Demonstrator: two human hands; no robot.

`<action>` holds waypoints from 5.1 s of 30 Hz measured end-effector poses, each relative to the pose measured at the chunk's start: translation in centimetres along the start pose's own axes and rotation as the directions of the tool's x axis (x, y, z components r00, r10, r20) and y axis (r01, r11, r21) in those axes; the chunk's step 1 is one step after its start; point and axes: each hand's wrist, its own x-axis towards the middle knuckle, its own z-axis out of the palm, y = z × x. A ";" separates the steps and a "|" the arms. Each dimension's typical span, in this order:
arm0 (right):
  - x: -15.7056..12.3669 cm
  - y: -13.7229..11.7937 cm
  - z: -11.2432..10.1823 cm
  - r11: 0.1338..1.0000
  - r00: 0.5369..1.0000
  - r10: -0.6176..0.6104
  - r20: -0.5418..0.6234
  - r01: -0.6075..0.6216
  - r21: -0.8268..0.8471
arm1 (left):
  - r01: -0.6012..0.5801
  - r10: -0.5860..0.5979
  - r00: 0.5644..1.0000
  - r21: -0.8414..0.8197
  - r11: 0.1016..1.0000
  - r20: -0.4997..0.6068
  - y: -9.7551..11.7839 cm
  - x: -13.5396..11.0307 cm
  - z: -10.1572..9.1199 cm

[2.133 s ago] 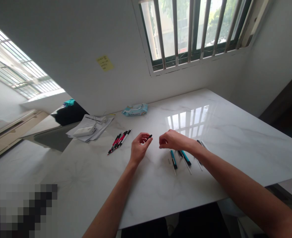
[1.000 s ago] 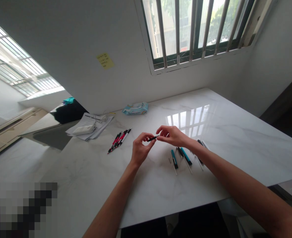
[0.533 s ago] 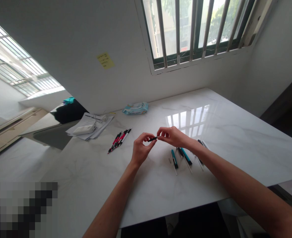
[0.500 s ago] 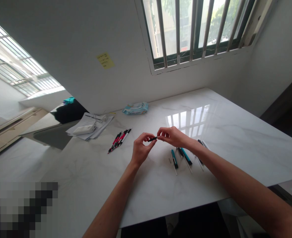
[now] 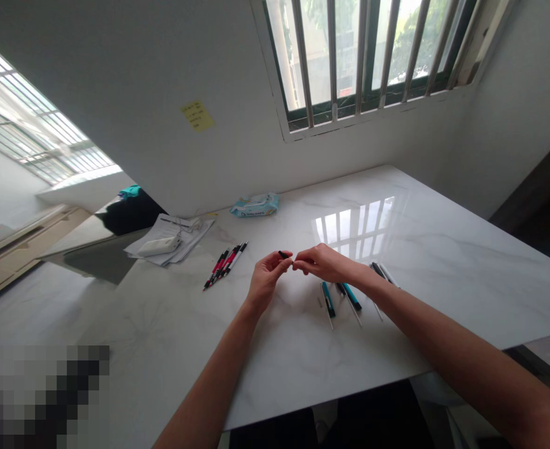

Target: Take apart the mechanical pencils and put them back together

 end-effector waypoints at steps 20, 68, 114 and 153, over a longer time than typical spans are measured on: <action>-7.8 -2.4 0.1 0.921 1.000 -0.015 -0.013 0.009 -0.388 | 0.091 -0.093 0.993 0.035 0.995 0.066 -0.2 -0.6 1.1; -6.7 -5.0 -1.6 0.970 0.895 0.016 -0.445 -0.123 -0.212 | 0.006 -0.018 0.959 0.046 0.999 0.282 -0.6 -1.0 1.6; -6.8 -4.5 0.9 0.906 0.812 0.314 -0.491 -0.411 -0.101 | -0.040 0.040 0.988 -0.008 0.999 0.149 0.0 -0.7 1.1; -7.7 -4.2 5.9 0.808 0.920 0.183 -0.346 -0.341 -0.480 | 0.166 -0.166 0.986 -0.165 0.972 0.015 -1.3 -0.2 0.4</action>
